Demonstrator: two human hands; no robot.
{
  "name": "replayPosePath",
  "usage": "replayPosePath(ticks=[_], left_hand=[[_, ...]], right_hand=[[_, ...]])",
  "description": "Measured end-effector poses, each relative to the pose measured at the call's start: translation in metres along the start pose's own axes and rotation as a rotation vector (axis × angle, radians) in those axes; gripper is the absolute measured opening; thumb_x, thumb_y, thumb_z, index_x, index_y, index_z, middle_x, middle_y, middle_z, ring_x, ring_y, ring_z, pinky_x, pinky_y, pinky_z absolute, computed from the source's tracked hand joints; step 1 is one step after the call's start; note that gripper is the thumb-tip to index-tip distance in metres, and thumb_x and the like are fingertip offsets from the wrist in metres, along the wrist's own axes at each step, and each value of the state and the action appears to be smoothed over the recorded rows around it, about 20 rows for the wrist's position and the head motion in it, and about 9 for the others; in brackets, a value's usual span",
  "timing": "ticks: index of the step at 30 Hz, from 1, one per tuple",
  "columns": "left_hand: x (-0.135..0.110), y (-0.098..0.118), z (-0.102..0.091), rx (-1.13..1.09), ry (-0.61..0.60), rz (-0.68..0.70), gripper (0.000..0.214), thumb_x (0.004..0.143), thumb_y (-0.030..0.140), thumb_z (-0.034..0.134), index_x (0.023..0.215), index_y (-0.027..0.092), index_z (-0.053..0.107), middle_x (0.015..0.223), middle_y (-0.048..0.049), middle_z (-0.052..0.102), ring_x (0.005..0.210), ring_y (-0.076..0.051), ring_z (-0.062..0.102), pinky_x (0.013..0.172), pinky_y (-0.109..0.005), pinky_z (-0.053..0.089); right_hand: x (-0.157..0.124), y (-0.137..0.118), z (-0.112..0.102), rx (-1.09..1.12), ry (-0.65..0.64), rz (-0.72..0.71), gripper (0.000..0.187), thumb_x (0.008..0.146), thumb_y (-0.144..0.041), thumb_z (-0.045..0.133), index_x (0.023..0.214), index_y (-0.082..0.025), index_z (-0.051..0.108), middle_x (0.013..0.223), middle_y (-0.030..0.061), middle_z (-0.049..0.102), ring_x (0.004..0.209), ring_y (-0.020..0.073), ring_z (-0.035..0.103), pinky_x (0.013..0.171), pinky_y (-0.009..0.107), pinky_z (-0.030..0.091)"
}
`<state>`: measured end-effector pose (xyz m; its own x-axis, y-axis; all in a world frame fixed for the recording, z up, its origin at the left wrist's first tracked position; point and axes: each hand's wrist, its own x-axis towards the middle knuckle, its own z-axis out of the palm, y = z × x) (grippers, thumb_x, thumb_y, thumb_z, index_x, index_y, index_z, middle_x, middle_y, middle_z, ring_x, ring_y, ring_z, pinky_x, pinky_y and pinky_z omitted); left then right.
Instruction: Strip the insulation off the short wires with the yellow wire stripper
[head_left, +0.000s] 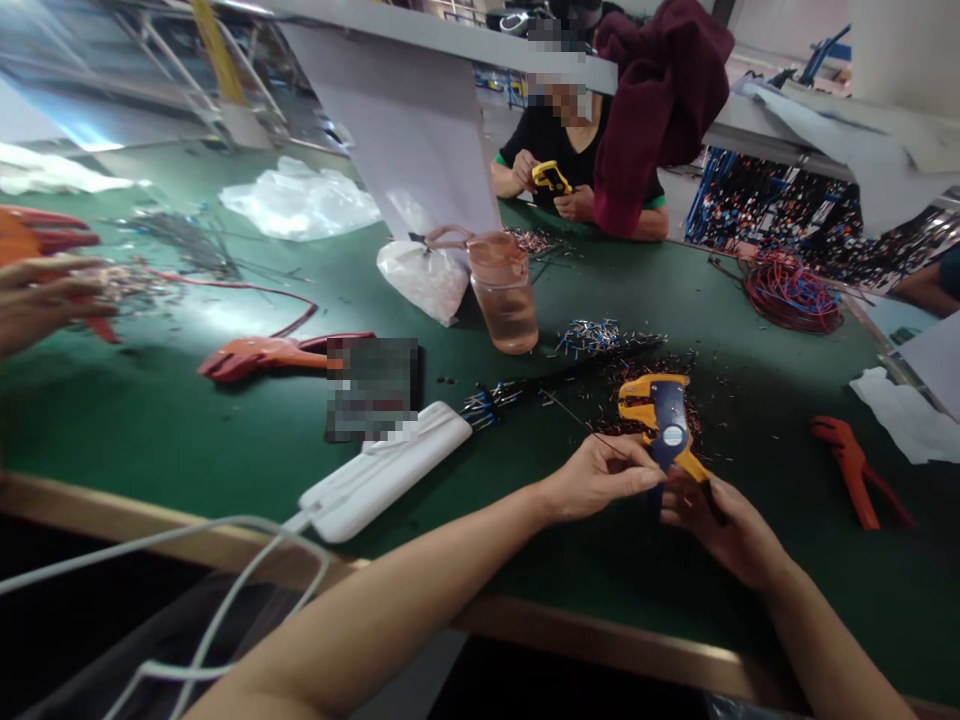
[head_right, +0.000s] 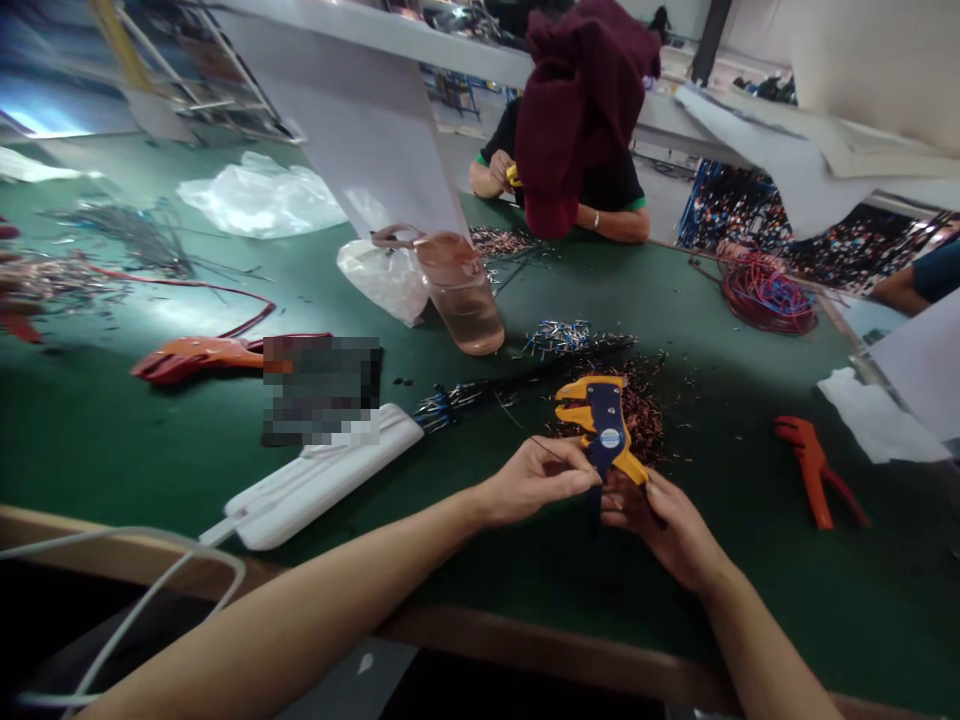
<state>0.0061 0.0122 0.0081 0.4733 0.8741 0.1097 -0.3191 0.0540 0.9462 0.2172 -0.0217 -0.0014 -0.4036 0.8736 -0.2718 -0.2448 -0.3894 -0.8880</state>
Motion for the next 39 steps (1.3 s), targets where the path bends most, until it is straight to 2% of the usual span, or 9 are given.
replayPosePath(ticks=[7,9,11,13,16,20,22,30,39], left_hand=[[-0.007,0.005,0.003,0.155,-0.180,0.015,0.042,0.075,0.057,0.074,0.070,0.016,0.077,0.070,-0.0055,0.064,0.068,-0.015,0.058,0.066,-0.029,0.051],[-0.007,0.004,0.004,0.125,-0.206,-0.005,0.041,0.076,0.057,0.074,0.071,0.016,0.076,0.071,-0.0049,0.064,0.064,-0.014,0.059,0.065,-0.029,0.052],[-0.007,0.004,0.003,0.075,-0.217,-0.056,0.041,0.076,0.056,0.074,0.072,0.016,0.076,0.074,-0.0053,0.066,0.061,-0.013,0.062,0.063,-0.030,0.054],[-0.004,0.007,-0.001,0.046,-0.170,-0.059,0.040,0.076,0.055,0.075,0.071,0.015,0.075,0.085,-0.0096,0.072,0.071,-0.017,0.068,0.069,-0.032,0.056],[0.001,0.014,-0.012,0.069,0.015,0.029,0.038,0.077,0.053,0.076,0.074,0.015,0.075,0.107,-0.0140,0.075,0.097,-0.023,0.069,0.086,-0.035,0.055],[0.007,0.019,-0.027,0.115,0.308,0.147,0.034,0.079,0.049,0.074,0.087,0.016,0.076,0.099,-0.0093,0.077,0.089,-0.018,0.067,0.086,-0.032,0.053],[0.010,0.018,-0.032,0.127,0.388,0.175,0.033,0.079,0.048,0.075,0.088,0.016,0.076,0.093,-0.0080,0.077,0.085,-0.017,0.067,0.084,-0.030,0.052],[0.010,0.016,-0.029,0.149,0.360,0.164,0.030,0.080,0.046,0.074,0.084,0.016,0.076,0.093,-0.0079,0.076,0.083,-0.016,0.066,0.081,-0.029,0.052],[0.012,0.008,-0.022,0.093,0.358,0.159,0.035,0.075,0.050,0.077,0.080,0.015,0.075,0.084,-0.0061,0.074,0.073,-0.014,0.061,0.072,-0.026,0.049]], right_hand=[[-0.007,0.003,0.010,0.059,-0.367,0.124,0.063,0.069,-0.060,0.072,0.122,-0.027,0.064,0.116,0.0102,0.071,0.107,0.0319,0.067,0.098,0.052,0.047],[-0.008,0.002,0.014,0.042,-0.364,0.101,0.059,0.069,-0.058,0.072,0.117,-0.024,0.066,0.109,0.0099,0.071,0.100,0.0307,0.068,0.094,0.049,0.049],[-0.008,0.001,0.015,-0.007,-0.290,0.062,0.052,0.070,-0.056,0.071,0.109,-0.022,0.067,0.102,0.0095,0.072,0.094,0.0294,0.067,0.089,0.047,0.051],[-0.007,0.000,0.014,-0.056,-0.208,0.015,0.049,0.071,-0.054,0.071,0.109,-0.022,0.067,0.101,0.0093,0.071,0.091,0.0283,0.066,0.087,0.046,0.051],[-0.007,-0.001,0.006,-0.088,-0.112,-0.067,0.052,0.074,-0.050,0.070,0.118,-0.023,0.065,0.102,0.0090,0.069,0.089,0.0265,0.065,0.087,0.045,0.051],[-0.006,-0.001,-0.001,-0.066,-0.076,-0.090,0.051,0.075,-0.047,0.071,0.121,-0.024,0.066,0.100,0.0076,0.068,0.087,0.0248,0.065,0.085,0.043,0.052],[-0.006,-0.001,0.000,-0.075,-0.090,-0.065,0.051,0.075,-0.046,0.072,0.120,-0.023,0.066,0.099,0.0075,0.068,0.087,0.0248,0.065,0.085,0.042,0.052],[-0.008,0.005,0.007,-0.130,-0.158,-0.013,0.058,0.073,-0.047,0.073,0.124,-0.021,0.063,0.102,0.0092,0.069,0.089,0.0259,0.065,0.087,0.044,0.050],[-0.008,0.010,0.006,-0.130,-0.199,-0.024,0.054,0.077,-0.046,0.071,0.123,-0.021,0.063,0.101,0.0086,0.069,0.088,0.0252,0.066,0.086,0.042,0.051]])
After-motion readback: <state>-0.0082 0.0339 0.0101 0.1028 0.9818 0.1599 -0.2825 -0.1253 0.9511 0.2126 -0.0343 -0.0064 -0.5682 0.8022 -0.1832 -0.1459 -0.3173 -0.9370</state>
